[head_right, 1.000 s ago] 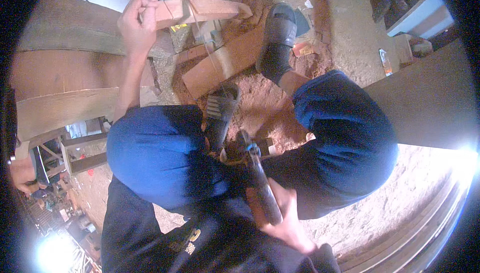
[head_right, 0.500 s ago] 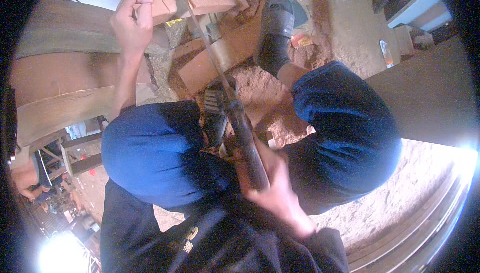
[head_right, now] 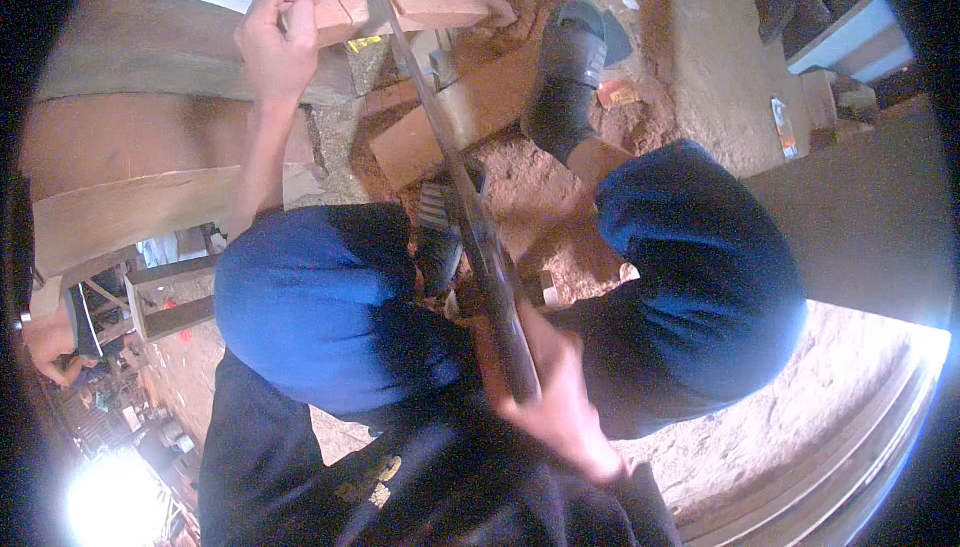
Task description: The person uses a hand saw to cut a small wooden plank placed on a larger wooden surface. They hold the plank steady with one hand and saw with the other, producing sawdust as they cut through the wood.
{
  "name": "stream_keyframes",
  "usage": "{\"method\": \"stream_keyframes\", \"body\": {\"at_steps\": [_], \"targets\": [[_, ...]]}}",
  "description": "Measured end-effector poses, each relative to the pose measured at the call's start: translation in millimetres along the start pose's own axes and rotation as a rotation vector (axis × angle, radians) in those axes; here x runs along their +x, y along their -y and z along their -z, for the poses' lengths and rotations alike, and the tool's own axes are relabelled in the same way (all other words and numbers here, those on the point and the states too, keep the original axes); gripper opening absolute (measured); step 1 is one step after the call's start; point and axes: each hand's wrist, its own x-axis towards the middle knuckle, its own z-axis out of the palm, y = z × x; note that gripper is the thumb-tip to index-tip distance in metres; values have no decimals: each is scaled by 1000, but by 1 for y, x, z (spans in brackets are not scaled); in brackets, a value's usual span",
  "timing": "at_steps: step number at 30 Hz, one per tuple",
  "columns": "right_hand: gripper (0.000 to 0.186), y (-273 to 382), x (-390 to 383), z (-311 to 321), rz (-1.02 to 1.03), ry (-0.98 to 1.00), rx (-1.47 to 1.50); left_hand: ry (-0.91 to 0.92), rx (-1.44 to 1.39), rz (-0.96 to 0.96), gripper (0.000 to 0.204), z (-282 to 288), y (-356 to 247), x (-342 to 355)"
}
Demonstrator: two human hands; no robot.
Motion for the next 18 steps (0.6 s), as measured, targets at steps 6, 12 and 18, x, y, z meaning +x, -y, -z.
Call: {"method": "stream_keyframes", "body": {"at_steps": [6, 12, 18], "targets": [[14, 10, -8, 10, -22, 62, -41, 43, 13, 15, 14, 8, 4, 0], [8, -13, 9, 11, 30, 44, -15, 54, 57, 86, 15, 6, 0, -2], [11, -18, 10, 7, 48, 39, -30, 40, 16, 46, 8, 0, -32, -4]]}}
